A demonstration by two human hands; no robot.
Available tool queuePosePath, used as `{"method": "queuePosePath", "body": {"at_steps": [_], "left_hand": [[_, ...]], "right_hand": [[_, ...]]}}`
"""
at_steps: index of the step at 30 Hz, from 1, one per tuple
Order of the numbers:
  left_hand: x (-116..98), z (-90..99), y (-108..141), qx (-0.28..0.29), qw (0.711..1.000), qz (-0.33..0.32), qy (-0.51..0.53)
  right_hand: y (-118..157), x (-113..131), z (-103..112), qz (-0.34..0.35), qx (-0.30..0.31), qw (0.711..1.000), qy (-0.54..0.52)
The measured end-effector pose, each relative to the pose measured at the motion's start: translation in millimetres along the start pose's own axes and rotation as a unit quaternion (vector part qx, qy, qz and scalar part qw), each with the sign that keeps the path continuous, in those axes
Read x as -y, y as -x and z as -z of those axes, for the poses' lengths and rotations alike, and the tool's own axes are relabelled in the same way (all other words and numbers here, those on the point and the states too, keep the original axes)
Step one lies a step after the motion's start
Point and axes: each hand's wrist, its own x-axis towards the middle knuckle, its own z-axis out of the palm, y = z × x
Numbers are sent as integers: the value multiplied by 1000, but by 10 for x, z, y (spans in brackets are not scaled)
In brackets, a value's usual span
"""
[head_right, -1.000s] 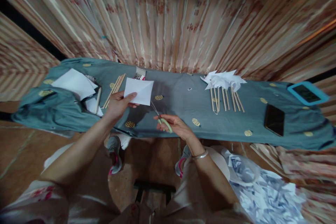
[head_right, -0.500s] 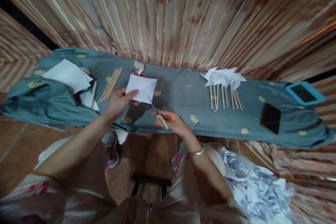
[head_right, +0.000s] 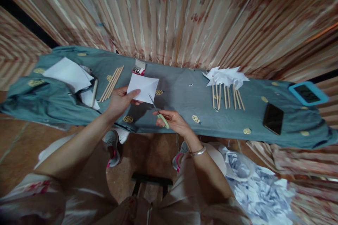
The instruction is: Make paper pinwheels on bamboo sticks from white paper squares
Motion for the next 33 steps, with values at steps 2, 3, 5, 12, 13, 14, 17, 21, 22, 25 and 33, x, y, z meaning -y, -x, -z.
{"method": "queuePosePath", "body": {"at_steps": [2, 3, 5, 12, 13, 14, 17, 21, 22, 25, 33], "left_hand": [[0, 1, 1, -1, 1000, 1, -9], [-1, -1, 2, -2, 1000, 1, -13], [-4, -7, 5, -5, 1000, 3, -15], [-8, -24, 8, -1, 1000, 2, 0], [-5, -24, 7, 0, 1000, 0, 1], [-2, -23, 5, 2, 1000, -1, 0], [12, -21, -2, 1, 1000, 2, -7], [24, -16, -5, -1, 1000, 7, -14], [22, -15, -4, -1, 1000, 9, -18], [8, -17, 3, -3, 999, 14, -31], [10, -10, 7, -2, 1000, 12, -15]], "right_hand": [[7, 13, -8, 1, -5, 1000, -1], [10, 16, -10, -1, -6, 1000, 0], [11, 17, -11, -2, -7, 1000, 1], [-5, -12, -4, -7, -6, 1000, 4], [-6, -15, -2, -7, -5, 1000, 5], [-6, -18, 0, -8, -3, 1000, 5], [-8, -29, 8, -8, -1, 1000, 4], [-14, -46, 11, -6, -3, 1000, 3], [-15, -48, 9, -5, -6, 1000, 2], [-17, -46, 1, -4, -12, 1000, -2], [-39, -65, 2, -7, -19, 1000, -8]]}}
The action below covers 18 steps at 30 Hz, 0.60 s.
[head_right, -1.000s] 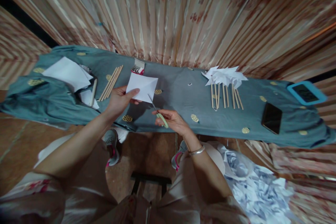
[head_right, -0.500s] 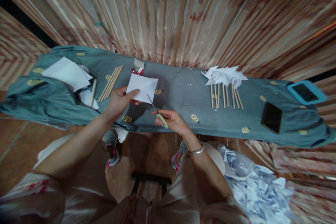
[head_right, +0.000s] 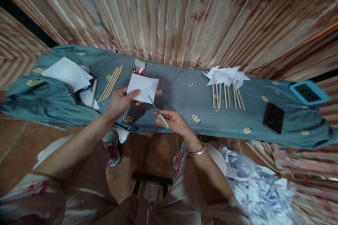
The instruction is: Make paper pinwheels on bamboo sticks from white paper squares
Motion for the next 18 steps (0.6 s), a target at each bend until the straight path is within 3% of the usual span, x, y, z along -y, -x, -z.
{"method": "queuePosePath", "body": {"at_steps": [18], "left_hand": [[18, -19, 37, 35, 999, 6, 26]], "right_hand": [[-12, -29, 19, -4, -8, 1000, 12]]}}
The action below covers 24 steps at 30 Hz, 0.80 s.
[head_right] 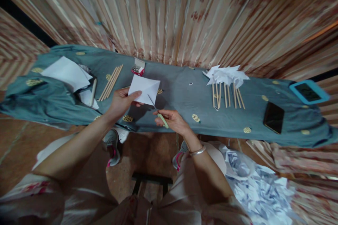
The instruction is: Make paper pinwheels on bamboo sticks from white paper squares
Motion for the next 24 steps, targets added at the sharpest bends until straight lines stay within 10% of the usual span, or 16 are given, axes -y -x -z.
{"method": "queuePosePath", "body": {"at_steps": [24], "left_hand": [[21, -24, 14, 11, 1000, 7, -12]], "right_hand": [[-25, -28, 9, 16, 0, 1000, 8]]}}
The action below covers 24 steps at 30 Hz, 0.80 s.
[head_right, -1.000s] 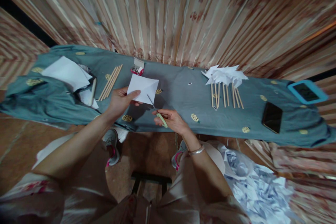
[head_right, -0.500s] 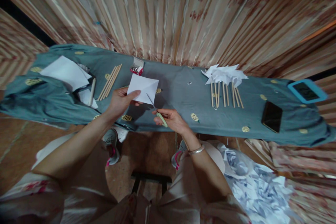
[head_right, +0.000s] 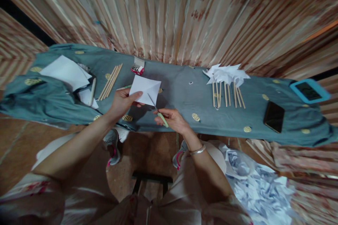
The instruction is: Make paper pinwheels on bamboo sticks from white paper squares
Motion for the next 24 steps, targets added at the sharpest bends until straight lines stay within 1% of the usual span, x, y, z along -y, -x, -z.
{"method": "queuePosePath", "body": {"at_steps": [5, 9, 17, 24], "left_hand": [[4, 4, -4, 0, 1000, -4, 11], [12, -9, 6, 3, 1000, -4, 16], [73, -9, -11, 7, 1000, 5, 10], [55, -12, -1, 11, 1000, 1, 21]], "right_hand": [[6, 2, -1, -1, -7, 1000, -2], [11, 18, -10, -1, -2, 1000, -1], [4, 14, -3, -9, -5, 1000, 3], [10, 35, -30, -16, -17, 1000, -5]]}}
